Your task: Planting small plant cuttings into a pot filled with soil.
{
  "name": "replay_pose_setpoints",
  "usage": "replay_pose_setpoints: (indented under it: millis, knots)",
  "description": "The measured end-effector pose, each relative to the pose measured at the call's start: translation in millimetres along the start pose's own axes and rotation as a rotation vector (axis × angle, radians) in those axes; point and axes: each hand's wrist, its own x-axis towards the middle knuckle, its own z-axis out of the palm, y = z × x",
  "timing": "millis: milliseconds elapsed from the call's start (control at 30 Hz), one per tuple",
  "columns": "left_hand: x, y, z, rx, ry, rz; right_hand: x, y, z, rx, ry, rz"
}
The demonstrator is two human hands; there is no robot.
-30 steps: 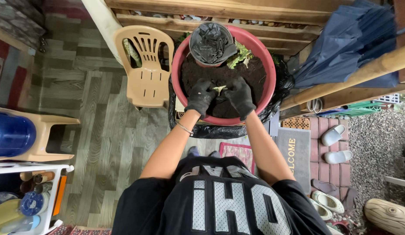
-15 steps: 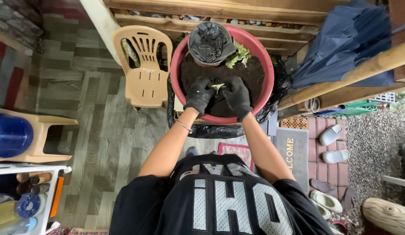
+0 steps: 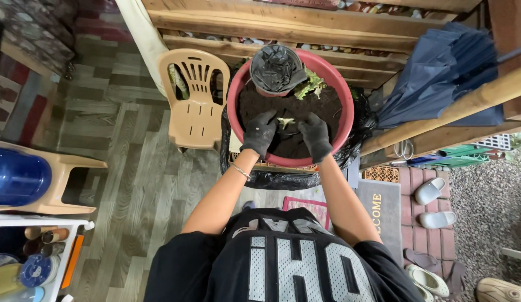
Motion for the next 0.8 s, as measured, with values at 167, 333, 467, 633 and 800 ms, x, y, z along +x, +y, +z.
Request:
replay_pose_setpoints:
  millis: [167,333,467,633,800]
  knots:
    - [1,8,-2,-0.084,-0.069,-0.118,-2,-10,-4,0.161,-0.004,0.182]
    - [2,10,-2,-0.071,-0.100,-0.157,-2,-25,-2,0.087,-0.011,0.253]
    - [2,29,-7,-0.016,-0.004,-0.153,2,0,0,0.056,0.031,0.158]
    - [1,11,0,0.089,0.042,-0.192,-2,8,-6,-0.456,0.136,-0.090]
    - [5,21,-8,-0.036,0.000,-0.246,-11,-17,-4,-0.089,0.050,-0.030]
